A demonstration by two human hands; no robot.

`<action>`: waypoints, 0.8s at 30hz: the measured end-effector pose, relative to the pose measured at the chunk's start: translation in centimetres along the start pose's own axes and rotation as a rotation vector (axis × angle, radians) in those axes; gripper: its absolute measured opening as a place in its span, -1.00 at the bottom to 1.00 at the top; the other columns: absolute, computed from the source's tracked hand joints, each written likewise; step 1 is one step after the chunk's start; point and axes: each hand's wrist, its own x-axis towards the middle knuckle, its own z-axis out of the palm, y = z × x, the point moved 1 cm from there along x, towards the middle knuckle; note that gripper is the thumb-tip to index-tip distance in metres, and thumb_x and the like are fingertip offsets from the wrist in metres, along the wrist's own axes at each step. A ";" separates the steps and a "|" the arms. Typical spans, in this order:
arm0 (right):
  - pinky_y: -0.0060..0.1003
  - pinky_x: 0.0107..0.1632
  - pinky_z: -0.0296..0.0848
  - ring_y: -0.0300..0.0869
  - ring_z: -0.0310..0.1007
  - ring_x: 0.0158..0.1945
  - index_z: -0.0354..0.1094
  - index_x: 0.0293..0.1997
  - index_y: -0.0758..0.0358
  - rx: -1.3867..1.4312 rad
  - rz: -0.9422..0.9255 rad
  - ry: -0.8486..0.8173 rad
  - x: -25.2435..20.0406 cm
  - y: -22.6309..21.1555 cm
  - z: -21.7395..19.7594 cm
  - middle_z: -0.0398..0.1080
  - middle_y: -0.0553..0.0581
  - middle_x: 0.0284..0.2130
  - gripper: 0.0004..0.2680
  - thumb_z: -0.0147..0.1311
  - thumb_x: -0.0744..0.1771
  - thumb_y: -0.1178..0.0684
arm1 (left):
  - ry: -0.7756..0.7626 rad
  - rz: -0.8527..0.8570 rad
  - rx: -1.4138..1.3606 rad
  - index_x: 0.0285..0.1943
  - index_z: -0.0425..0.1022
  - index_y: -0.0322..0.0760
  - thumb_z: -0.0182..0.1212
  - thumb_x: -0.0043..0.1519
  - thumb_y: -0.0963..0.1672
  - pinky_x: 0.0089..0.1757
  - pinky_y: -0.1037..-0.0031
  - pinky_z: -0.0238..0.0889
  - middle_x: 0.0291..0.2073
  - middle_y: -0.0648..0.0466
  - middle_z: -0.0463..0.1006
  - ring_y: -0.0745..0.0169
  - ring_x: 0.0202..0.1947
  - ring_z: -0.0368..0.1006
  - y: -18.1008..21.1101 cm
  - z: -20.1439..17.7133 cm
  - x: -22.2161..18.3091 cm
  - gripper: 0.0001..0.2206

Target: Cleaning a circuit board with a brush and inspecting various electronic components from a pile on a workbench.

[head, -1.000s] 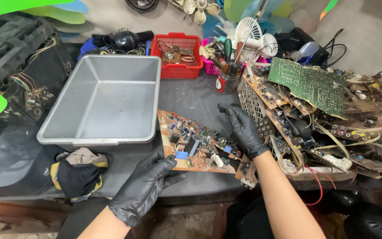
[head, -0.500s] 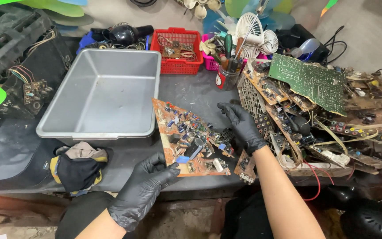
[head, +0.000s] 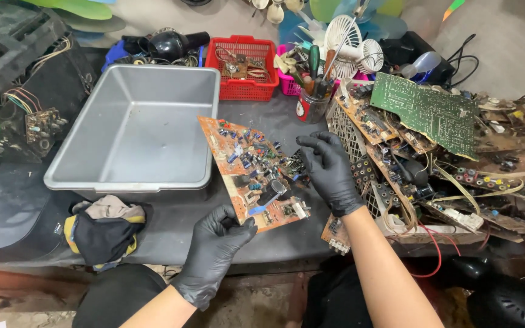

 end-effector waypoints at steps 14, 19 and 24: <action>-0.07 -0.16 0.41 0.03 0.53 -0.15 0.47 -0.03 0.05 -0.418 -0.001 -0.144 -2.0 -7.9 0.7 0.54 0.17 -0.24 -0.70 -0.02 0.30 -0.24 | -0.046 0.156 0.003 -0.35 0.49 -0.30 0.29 0.08 -0.32 -0.26 0.60 0.28 -0.40 0.14 0.54 0.48 -0.36 0.37 -3.1 1.7 4.2 -0.87; 0.00 -0.38 0.35 0.12 0.52 -0.40 0.42 -0.33 -0.04 -0.647 0.160 -0.261 -1.6 -7.2 1.5 0.51 0.09 -0.58 -0.66 -0.17 0.31 -0.40 | -0.054 0.114 0.079 -0.45 0.42 -0.22 0.31 0.10 -0.32 -0.36 0.66 0.13 -0.53 0.21 0.41 0.55 -0.48 0.23 -3.0 2.3 4.6 -0.80; -0.08 -0.35 0.36 -0.01 0.52 -0.32 0.47 -0.27 -0.06 -0.460 -0.004 -0.064 -1.5 -6.8 2.0 0.49 0.03 -0.25 -0.83 -0.05 0.33 -0.16 | -0.033 0.075 0.046 -0.40 0.51 -0.29 0.29 0.08 -0.32 -0.31 0.63 0.22 -0.47 0.17 0.50 0.49 -0.42 0.32 -3.3 2.5 4.8 -0.88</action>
